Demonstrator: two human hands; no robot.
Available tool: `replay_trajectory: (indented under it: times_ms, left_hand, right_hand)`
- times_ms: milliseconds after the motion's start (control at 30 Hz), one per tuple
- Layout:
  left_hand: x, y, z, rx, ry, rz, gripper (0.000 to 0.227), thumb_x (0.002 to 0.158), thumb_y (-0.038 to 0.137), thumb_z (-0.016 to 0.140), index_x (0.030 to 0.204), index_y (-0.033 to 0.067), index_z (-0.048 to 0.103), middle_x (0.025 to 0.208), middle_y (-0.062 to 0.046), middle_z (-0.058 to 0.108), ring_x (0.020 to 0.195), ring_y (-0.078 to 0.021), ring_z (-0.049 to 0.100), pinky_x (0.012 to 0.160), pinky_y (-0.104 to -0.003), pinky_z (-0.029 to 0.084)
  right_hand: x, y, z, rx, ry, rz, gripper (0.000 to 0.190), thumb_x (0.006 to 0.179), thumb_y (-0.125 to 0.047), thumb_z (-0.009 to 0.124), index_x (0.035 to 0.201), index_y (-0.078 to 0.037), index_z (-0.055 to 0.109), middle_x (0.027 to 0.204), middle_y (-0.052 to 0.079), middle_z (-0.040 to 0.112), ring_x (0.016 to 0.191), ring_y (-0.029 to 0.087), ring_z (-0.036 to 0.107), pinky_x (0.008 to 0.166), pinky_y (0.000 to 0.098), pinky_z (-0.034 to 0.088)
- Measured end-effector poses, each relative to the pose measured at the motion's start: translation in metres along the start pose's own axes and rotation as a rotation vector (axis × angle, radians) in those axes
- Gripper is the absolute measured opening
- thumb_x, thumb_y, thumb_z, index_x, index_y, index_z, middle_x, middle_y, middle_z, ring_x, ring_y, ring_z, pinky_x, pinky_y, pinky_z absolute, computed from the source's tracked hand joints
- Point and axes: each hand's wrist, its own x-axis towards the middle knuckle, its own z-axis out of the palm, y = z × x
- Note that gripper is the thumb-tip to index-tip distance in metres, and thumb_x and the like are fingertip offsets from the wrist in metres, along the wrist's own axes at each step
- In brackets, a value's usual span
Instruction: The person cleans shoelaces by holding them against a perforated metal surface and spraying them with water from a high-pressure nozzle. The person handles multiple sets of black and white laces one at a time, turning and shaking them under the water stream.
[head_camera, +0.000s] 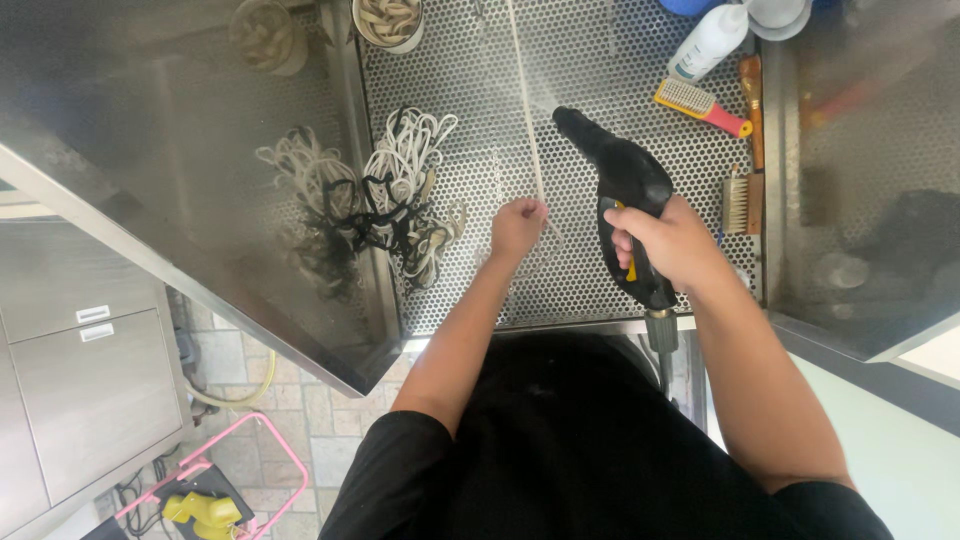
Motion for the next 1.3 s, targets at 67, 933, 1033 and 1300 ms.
replay_trajectory:
  times_ms: [67, 933, 1033, 1300]
  left_hand:
    - [0.000, 0.003, 0.002, -0.006, -0.012, 0.005, 0.019, 0.091, 0.024, 0.072, 0.097, 0.0064, 0.077, 0.074, -0.006, 0.076, 0.061, -0.0125, 0.071, 0.058, -0.029, 0.056]
    - [0.002, 0.006, -0.010, 0.010, -0.079, -0.018, 0.021, 0.095, 0.025, 0.068, 0.100, 0.0050, 0.072, 0.082, -0.007, 0.075, 0.071, -0.0168, 0.072, 0.065, -0.035, 0.059]
    - [0.015, -0.003, -0.019, -0.440, -0.182, -0.119, 0.022, 0.100, 0.025, 0.060, 0.103, 0.0053, 0.068, 0.094, -0.009, 0.076, 0.086, -0.0168, 0.073, 0.080, -0.032, 0.060]
    - [-0.045, -0.016, -0.065, -1.122, -0.259, -0.310, 0.022, 0.105, 0.026, 0.064, 0.093, 0.0077, 0.064, 0.083, -0.005, 0.065, 0.079, -0.0177, 0.064, 0.078, -0.034, 0.058]
  right_hand:
    - [0.007, -0.004, 0.002, 0.024, -0.009, 0.029, 0.010, 0.093, -0.015, 0.065, 0.092, -0.006, 0.059, 0.067, 0.001, 0.055, 0.058, 0.013, 0.055, 0.055, 0.0313, 0.049]
    - [0.040, -0.027, -0.001, 0.054, 0.032, -0.092, 0.019, 0.092, -0.015, 0.067, 0.106, -0.003, 0.064, 0.083, 0.006, 0.069, 0.077, 0.017, 0.070, 0.074, 0.0331, 0.059]
    - [0.053, 0.002, -0.012, -0.054, 0.088, -0.170, 0.026, 0.090, -0.013, 0.069, 0.114, -0.003, 0.068, 0.099, 0.004, 0.073, 0.093, 0.014, 0.070, 0.085, 0.0301, 0.055]
    - [0.102, 0.100, -0.023, -0.112, 0.131, -0.122, 0.028, 0.091, -0.012, 0.072, 0.117, -0.001, 0.071, 0.104, 0.008, 0.072, 0.093, 0.017, 0.068, 0.083, 0.0308, 0.054]
